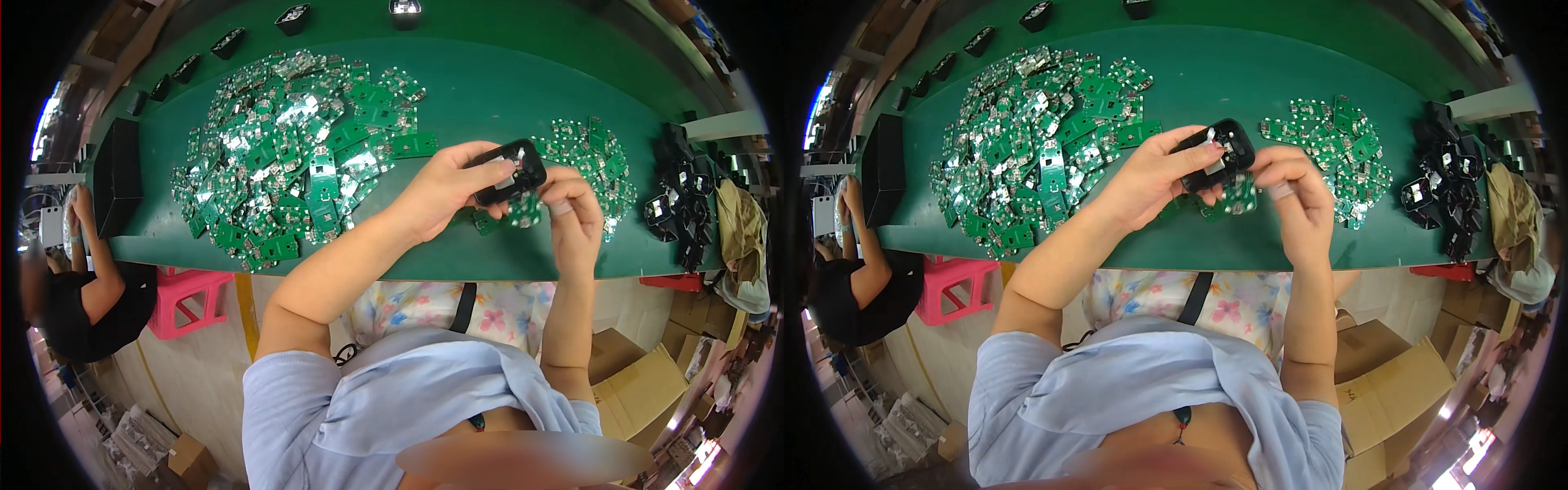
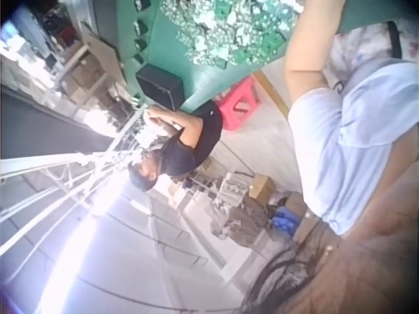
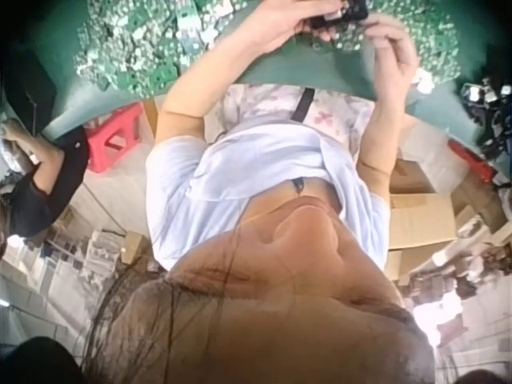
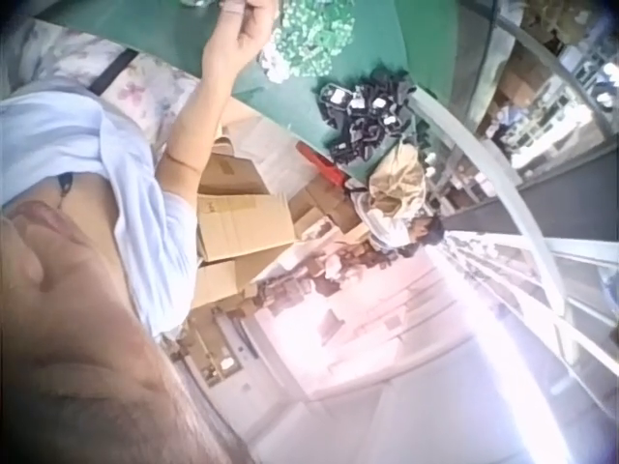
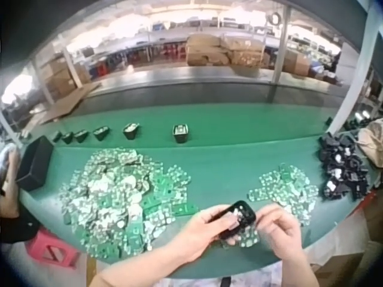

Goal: The person assembles electronic devices by hand, picking up a circuit board and a black plastic housing and pressing the board into the housing. The person then places the completed assembly onto the workbench and repeats the process with additional components.

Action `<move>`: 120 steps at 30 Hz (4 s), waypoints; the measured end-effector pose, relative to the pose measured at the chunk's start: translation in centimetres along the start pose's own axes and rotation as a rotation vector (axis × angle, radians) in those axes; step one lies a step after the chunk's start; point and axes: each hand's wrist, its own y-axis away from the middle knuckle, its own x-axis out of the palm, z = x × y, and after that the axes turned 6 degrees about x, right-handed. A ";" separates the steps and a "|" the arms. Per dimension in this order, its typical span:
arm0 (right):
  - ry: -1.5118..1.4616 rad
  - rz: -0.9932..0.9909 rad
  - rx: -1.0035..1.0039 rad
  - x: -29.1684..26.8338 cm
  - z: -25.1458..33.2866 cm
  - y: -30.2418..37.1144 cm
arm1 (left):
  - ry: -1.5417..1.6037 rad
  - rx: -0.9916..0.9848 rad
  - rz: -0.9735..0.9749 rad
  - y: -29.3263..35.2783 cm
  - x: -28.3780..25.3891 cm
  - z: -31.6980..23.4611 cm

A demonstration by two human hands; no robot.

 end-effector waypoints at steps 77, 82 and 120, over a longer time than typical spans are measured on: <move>-0.246 -0.405 0.315 4.4 0.1 1.0 | -0.342 0.172 -0.140 -0.1 0.6 1.4; 0.345 -0.471 0.049 4.2 -0.7 0.4 | -0.428 0.147 -0.193 -0.3 0.5 1.7; 0.791 -0.226 -0.237 1.9 2.1 -1.3 | -0.711 0.454 -0.082 1.0 1.3 0.2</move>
